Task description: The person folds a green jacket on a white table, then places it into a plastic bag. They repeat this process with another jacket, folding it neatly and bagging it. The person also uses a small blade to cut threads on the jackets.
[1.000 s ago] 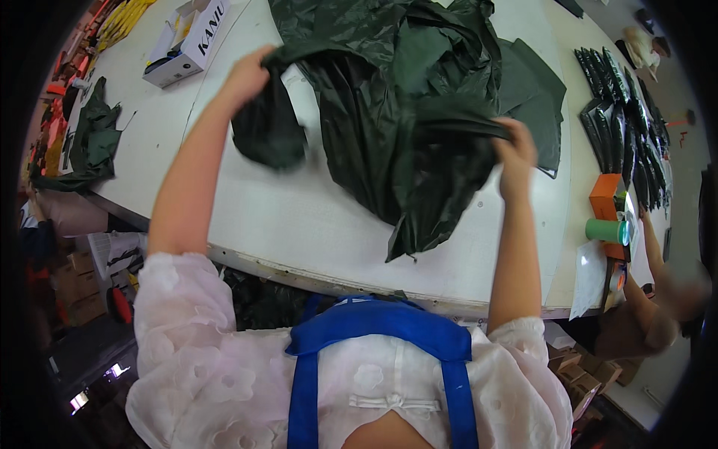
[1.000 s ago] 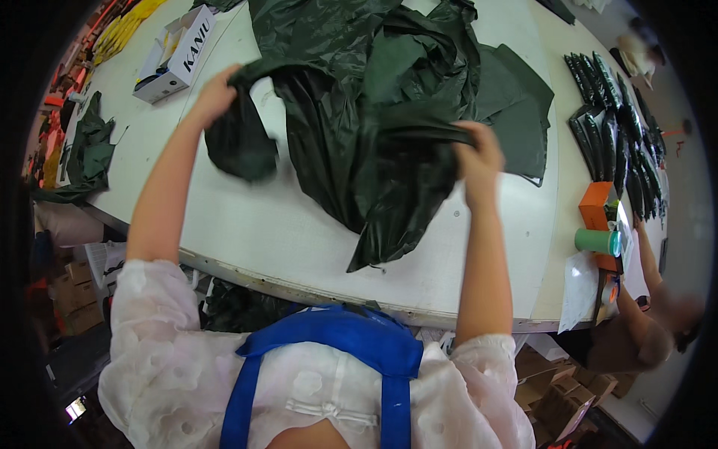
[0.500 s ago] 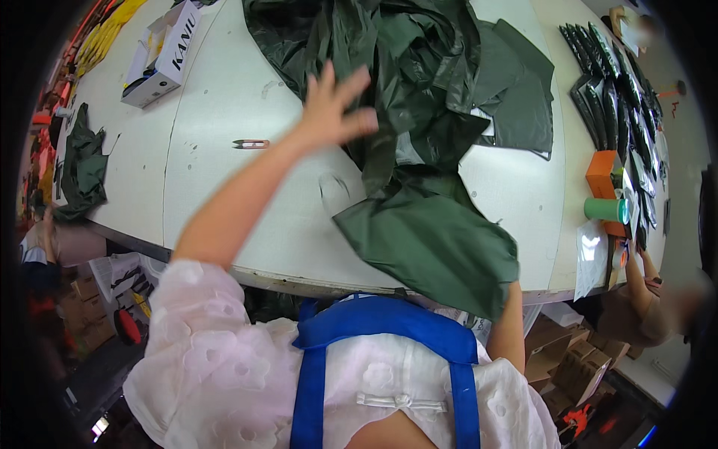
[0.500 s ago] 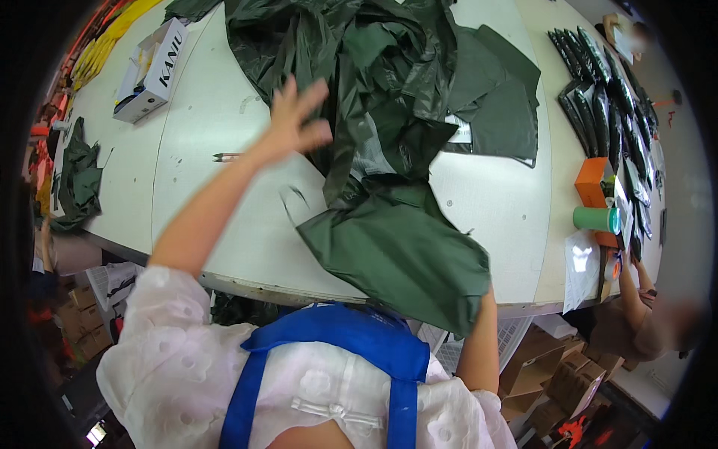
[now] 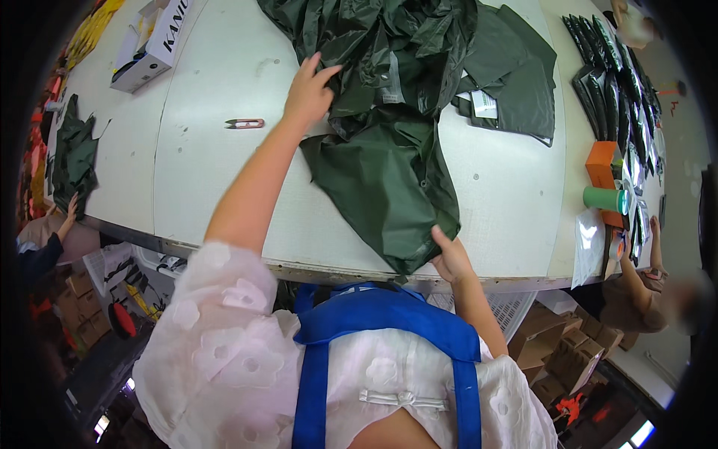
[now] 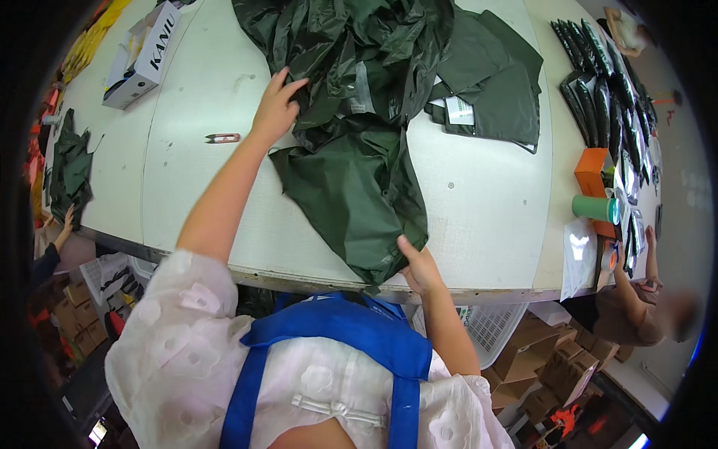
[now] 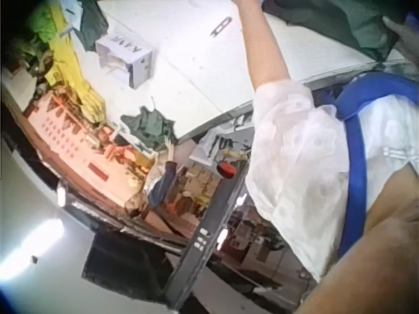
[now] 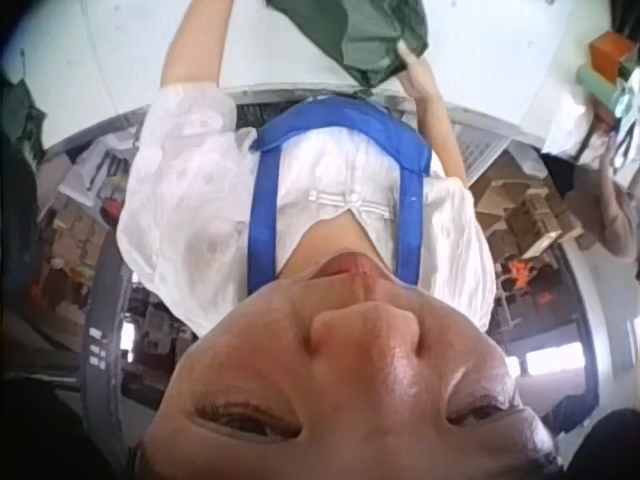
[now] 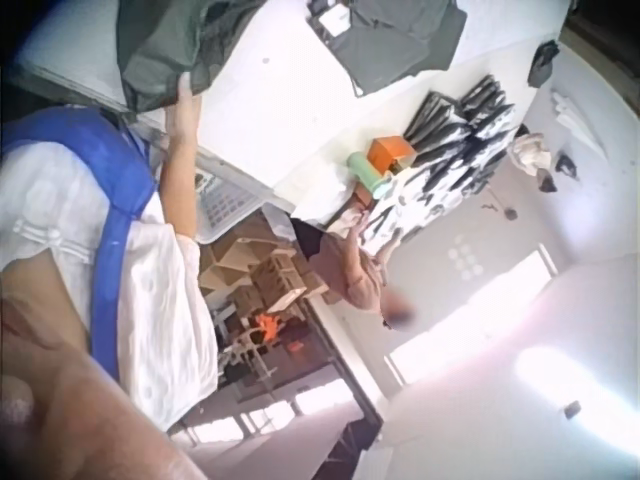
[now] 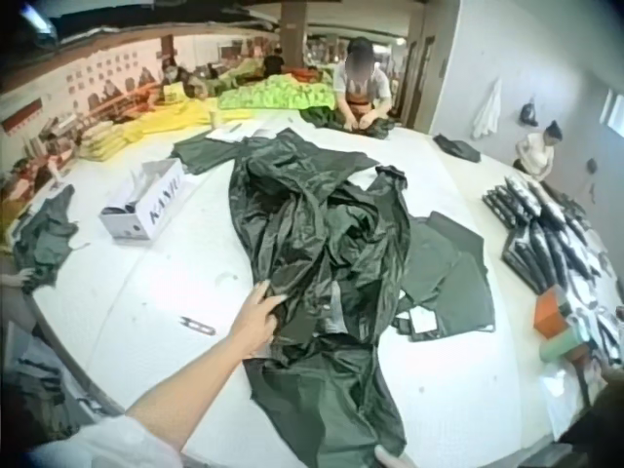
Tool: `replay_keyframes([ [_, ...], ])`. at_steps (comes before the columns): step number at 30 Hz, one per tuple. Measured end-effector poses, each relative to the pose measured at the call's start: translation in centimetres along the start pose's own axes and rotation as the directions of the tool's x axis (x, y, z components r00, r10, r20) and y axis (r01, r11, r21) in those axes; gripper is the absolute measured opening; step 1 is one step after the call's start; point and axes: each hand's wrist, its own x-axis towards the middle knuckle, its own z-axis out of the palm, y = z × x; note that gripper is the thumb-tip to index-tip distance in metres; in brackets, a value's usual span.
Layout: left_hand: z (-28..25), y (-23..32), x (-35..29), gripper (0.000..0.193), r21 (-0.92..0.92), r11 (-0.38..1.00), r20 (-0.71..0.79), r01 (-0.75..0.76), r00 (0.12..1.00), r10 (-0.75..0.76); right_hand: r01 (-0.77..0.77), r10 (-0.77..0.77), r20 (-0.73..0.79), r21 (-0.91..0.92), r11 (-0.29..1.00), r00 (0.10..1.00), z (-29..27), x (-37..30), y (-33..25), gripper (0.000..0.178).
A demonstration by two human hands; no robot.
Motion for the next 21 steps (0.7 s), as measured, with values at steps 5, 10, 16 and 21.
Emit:
replay_keyframes([
  [5,-6.2,5.7,-21.1,0.020,-0.655,0.465,0.363,0.596,0.787,-0.498,0.011,-0.137,0.173,0.579,0.815,0.975,4.4,-1.5,-2.9,0.055],
  [10,-1.7,15.9,-22.6,0.024,-0.594,0.319,0.802,0.739,0.575,0.160,-0.047,-0.211,0.327,0.631,0.774,0.921,10.7,-3.6,-1.8,0.057],
  [16,2.9,14.0,-19.6,0.029,-0.765,-0.286,0.636,0.577,0.749,-0.186,0.168,-0.190,0.001,-0.468,0.867,0.982,7.2,-5.3,3.6,0.056],
  [21,-0.2,16.7,-21.0,0.034,-0.829,-0.273,0.544,0.487,0.816,-0.194,0.617,-0.915,0.221,-0.786,0.037,0.338,6.5,-6.5,-3.2,0.048],
])
